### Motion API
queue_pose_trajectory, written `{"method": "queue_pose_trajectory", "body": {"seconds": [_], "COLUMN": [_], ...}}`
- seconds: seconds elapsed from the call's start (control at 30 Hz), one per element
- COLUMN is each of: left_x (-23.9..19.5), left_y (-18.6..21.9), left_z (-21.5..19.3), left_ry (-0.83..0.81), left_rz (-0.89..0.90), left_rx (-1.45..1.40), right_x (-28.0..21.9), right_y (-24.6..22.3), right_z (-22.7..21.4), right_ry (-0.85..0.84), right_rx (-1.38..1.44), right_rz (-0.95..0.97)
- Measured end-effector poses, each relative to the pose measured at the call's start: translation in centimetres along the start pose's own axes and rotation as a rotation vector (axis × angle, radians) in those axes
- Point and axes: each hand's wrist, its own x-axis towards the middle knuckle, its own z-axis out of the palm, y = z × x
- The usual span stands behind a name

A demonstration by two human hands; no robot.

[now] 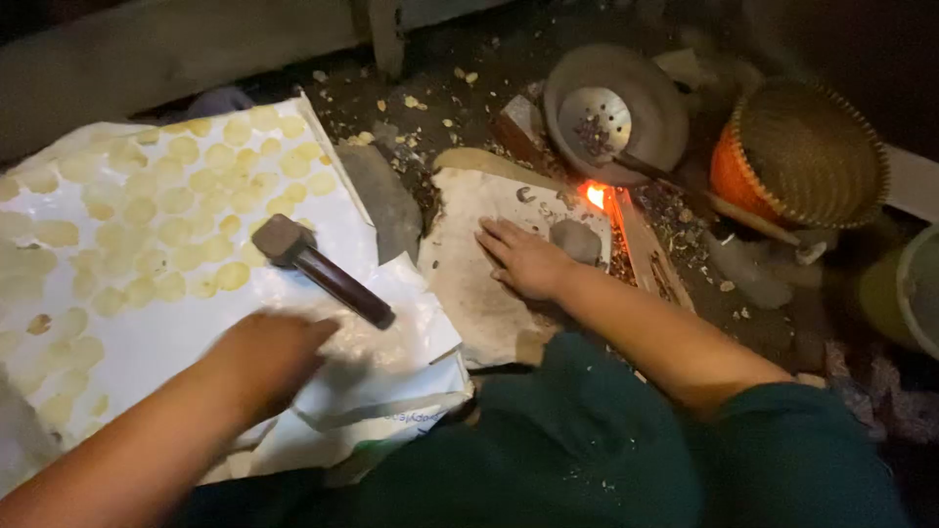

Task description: Flattening nuts with a hammer on a stone anvil and collecting them on a sheet

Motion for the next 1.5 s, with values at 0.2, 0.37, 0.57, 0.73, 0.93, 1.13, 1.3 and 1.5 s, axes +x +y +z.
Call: {"method": "queue_pose_trajectory", "body": {"seconds": [0.2,0.37,0.57,0.73,0.93,1.13,1.3,1.5], "left_x": [15.8,20.7,21.4,22.2,21.8,19.5,19.7,19.8], "left_y": [11.5,16.9,15.7,15.6,18.5,22.5,23.3,23.4], "left_z": [-1.3,-2.7,-0.7,1.0,1.2,2.4,4.8,5.3], "left_ry": [0.43,0.302,0.31,0.455,0.542,0.534,0.557,0.712], "left_rz": [0.45,0.334,0.051,-0.077,-0.262,-0.214,-0.24,-0.21], "left_rx": [0.009,-0.168,-0.212,-0.233,-0.273,-0.321,-0.325,-0.308], "right_x": [-6.9,-12.9,-20.5,-23.0,-25.4,-26.1,-25.5,-24.5], "right_y": [0.9,3.6,19.6,29.7,27.9,27.2,26.4,24.6], "right_z": [2.2,-6.3,-7.0,-2.4,-5.7,-8.3,-9.7,-11.0], "right_ry": [-0.035,-0.101,0.062,-0.237,-0.152,-0.162,-0.237,-0.193], "right_rx": [-0.02,-0.058,-0.317,-0.111,-0.042,0.05,0.197,0.216], "right_rz": [0.06,0.529,0.824,0.888,0.962,0.925,0.95,0.987]}}
